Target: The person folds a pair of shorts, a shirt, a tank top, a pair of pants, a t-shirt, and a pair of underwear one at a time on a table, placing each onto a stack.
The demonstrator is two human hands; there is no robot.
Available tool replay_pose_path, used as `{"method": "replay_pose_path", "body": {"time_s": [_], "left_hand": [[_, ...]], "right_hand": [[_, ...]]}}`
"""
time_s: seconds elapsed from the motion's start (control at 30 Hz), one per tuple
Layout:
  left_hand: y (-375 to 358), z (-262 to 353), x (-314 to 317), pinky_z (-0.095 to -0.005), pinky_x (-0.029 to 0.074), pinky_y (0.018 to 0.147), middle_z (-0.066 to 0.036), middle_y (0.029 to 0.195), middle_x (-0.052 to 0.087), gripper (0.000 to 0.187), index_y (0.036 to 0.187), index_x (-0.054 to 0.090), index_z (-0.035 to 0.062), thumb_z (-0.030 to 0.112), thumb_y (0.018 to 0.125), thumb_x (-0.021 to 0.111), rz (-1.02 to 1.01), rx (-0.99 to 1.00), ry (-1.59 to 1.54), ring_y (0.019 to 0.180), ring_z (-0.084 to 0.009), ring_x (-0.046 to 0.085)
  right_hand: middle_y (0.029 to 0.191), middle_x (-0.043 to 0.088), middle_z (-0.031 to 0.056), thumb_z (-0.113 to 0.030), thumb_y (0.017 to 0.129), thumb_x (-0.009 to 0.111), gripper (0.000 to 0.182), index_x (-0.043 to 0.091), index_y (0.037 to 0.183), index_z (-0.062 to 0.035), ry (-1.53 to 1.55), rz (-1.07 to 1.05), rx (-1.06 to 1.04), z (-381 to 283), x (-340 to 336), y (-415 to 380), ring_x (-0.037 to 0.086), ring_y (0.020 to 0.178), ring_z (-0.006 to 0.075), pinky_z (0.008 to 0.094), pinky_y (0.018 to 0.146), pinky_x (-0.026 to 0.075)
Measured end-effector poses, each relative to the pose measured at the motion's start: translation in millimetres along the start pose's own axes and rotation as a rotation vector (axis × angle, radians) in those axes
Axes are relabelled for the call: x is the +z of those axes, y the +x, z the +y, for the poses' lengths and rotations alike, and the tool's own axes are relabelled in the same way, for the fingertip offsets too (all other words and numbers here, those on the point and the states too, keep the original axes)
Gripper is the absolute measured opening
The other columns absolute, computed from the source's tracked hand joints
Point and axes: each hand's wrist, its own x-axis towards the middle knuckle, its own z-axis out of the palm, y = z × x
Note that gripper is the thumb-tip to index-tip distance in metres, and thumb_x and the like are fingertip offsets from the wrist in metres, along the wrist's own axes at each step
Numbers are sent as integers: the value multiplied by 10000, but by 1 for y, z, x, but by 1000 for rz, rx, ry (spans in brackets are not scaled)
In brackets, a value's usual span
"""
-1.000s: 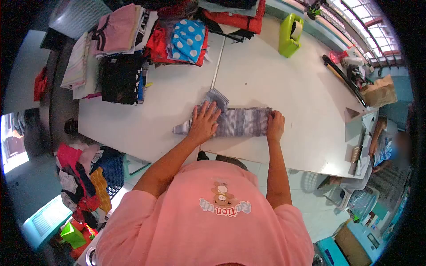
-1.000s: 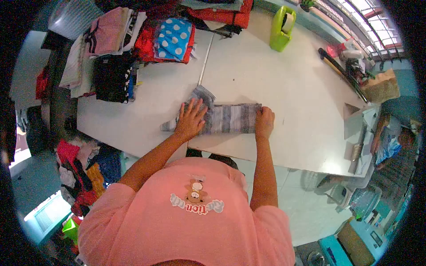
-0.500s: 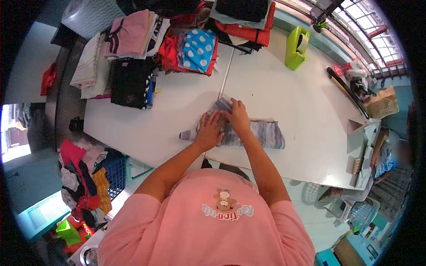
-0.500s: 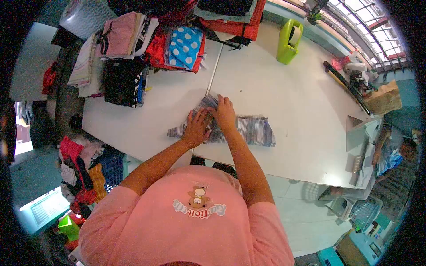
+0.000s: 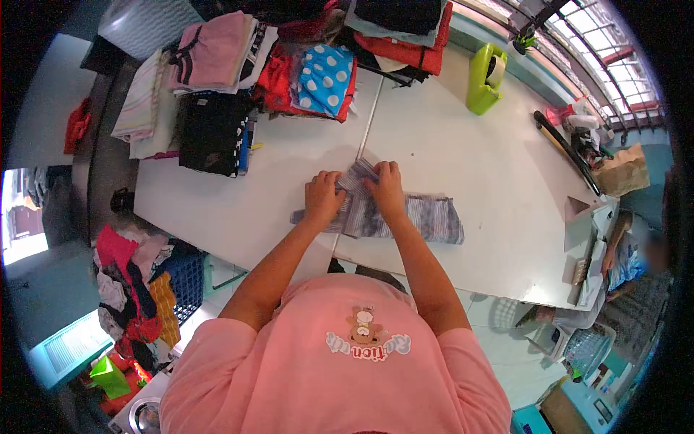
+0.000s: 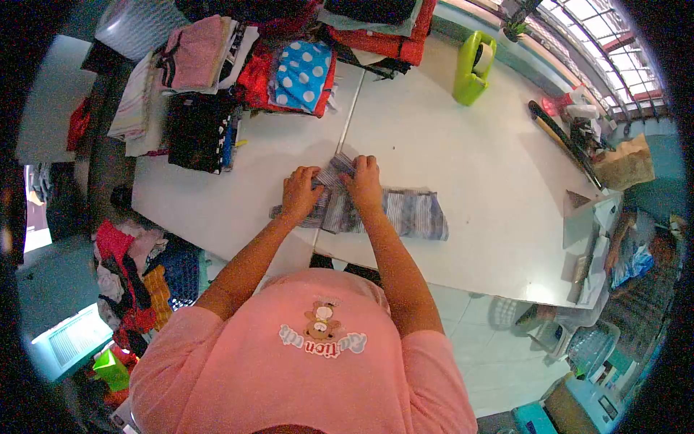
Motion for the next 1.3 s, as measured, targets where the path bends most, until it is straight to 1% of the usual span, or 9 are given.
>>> {"method": "replay_pose_path", "body": {"time_s": [0.17,0.23,0.53,0.63,0.8,0.87,1.0,1.17,1.3], "left_hand": [[3,-4,2,-365,398,775,-73,965,495,356,979,523,106,137,660,679,-9,-11,-30,927,-247,492],[3,-5,3,-368,404,776,-75,958,492,350,966,521,103,138,658,681,12,1,-49,924,-251,491],[1,-6,2,-378,452,747,-88,968,486,383,991,485,94,213,680,676,-6,-2,-116,924,-275,505],[0,-7,5,-386,460,728,-92,977,486,390,1001,477,96,227,689,671,-33,-26,-135,901,-287,520],[1,-8,6,-378,459,716,-90,966,498,396,1016,470,101,238,698,663,-56,-34,-133,888,-278,530],[2,2,-3,-369,455,706,-84,957,518,382,1034,473,103,217,713,647,244,149,100,890,-261,537],[-1,3,-9,-360,452,699,-85,949,555,290,1004,511,86,196,751,600,43,203,-98,863,-254,555],[10,-9,-7,-330,463,677,-118,772,604,187,885,539,27,195,848,465,-166,-64,-344,737,-255,596],[11,-21,3,-325,463,647,-121,758,605,189,892,528,23,190,858,446,-85,-180,-505,716,-229,600]], "right_hand": [[945,438,167,-119,637,693,386,465,928,-10,16,21,-35,5,4,2,461,916,356,417,763,416],[848,455,165,-109,622,700,331,474,837,3,4,101,-111,5,5,3,477,795,337,394,697,408],[737,521,183,-46,711,607,188,457,817,-6,125,173,-23,24,19,10,514,699,364,416,626,413],[787,525,211,-66,745,544,183,421,868,-10,116,59,35,21,11,9,508,778,402,448,684,404],[854,561,220,-75,719,580,282,434,953,-14,230,9,79,12,3,8,549,793,388,426,682,430],[884,569,219,-76,706,594,330,438,989,-15,277,-8,107,11,1,9,561,801,379,419,685,437],[911,579,176,-62,657,622,356,508,993,-41,265,-56,21,16,2,12,553,859,350,397,742,437],[915,565,132,-39,636,612,274,567,905,-67,120,-78,-167,-6,-10,1,513,922,297,359,791,425],[943,534,92,-62,672,573,238,547,908,-80,-127,-110,-376,-14,-17,-26,490,917,288,370,772,423]]}}
